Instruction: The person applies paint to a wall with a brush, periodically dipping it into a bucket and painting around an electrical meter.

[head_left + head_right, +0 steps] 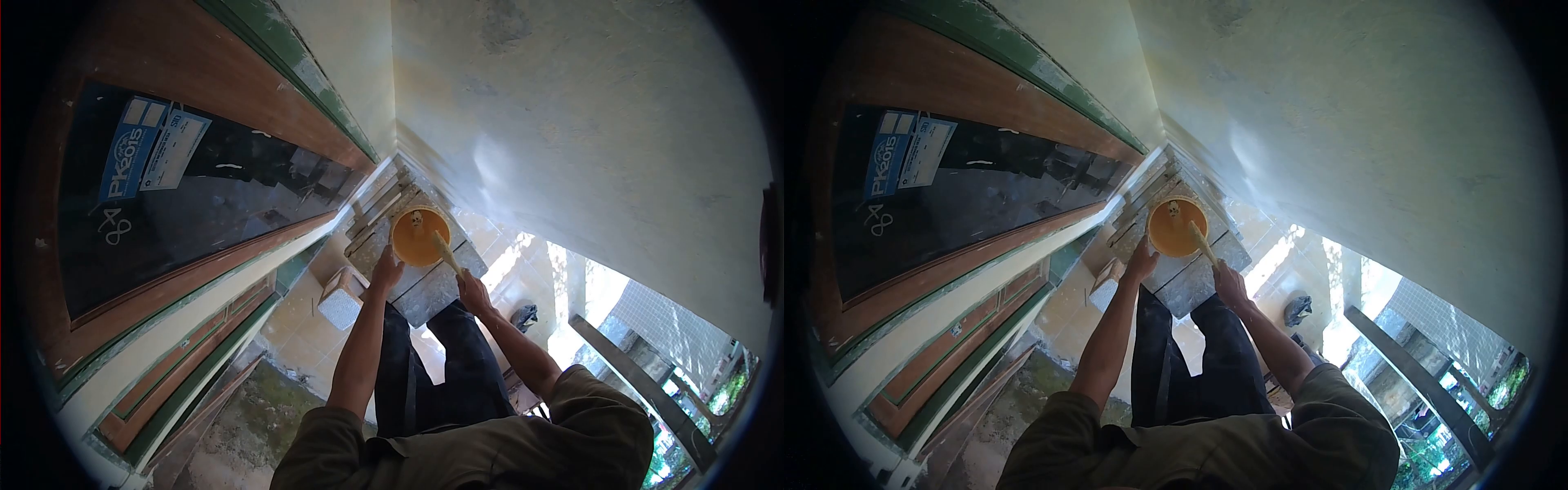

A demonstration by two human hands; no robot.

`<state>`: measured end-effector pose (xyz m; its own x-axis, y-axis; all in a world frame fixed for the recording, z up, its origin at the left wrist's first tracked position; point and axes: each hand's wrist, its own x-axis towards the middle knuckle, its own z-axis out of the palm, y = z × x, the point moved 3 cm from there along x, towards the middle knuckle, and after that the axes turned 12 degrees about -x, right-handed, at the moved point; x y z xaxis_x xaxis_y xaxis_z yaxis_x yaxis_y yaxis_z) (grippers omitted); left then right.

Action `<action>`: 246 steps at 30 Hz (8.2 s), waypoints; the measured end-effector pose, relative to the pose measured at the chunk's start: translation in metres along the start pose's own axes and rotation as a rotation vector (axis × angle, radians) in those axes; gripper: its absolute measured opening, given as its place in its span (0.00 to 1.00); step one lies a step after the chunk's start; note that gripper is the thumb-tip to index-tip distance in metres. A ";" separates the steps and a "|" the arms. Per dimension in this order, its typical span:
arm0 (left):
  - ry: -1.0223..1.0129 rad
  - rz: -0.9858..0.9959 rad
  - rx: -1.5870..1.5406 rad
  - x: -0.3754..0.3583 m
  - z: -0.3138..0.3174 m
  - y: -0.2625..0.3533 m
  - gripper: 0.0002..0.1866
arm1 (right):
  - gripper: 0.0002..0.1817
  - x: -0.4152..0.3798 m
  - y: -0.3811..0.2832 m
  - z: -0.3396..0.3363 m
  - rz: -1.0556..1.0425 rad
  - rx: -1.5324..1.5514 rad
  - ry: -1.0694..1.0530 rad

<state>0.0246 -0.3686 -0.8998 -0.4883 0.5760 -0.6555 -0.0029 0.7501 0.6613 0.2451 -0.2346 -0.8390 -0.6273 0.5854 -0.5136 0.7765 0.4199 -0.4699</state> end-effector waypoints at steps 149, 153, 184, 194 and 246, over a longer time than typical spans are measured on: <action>1.049 2.432 0.152 -0.314 -0.432 0.908 0.31 | 0.07 -0.433 -0.492 -0.973 0.191 -1.317 1.853; 1.043 2.432 0.128 -0.314 -0.431 0.909 0.33 | 0.06 -0.440 -0.499 -0.966 0.206 -1.261 1.806; 1.099 2.540 0.069 -0.304 -0.435 0.918 0.29 | 0.12 -0.346 -0.414 -0.637 0.278 -1.178 0.836; 1.090 2.559 0.042 -0.305 -0.435 0.917 0.29 | 0.13 -0.274 -0.383 -0.606 0.298 -1.480 0.503; 0.979 2.462 0.322 -0.321 -0.418 0.900 0.31 | 0.14 -0.440 -0.485 -0.783 0.235 -0.822 1.905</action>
<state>-0.1855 -0.0143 0.0583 0.4578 -0.1057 0.8827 0.7720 -0.4452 -0.4537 0.1912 -0.1526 0.1772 -0.1246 0.2581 0.9580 0.9913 0.0739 0.1090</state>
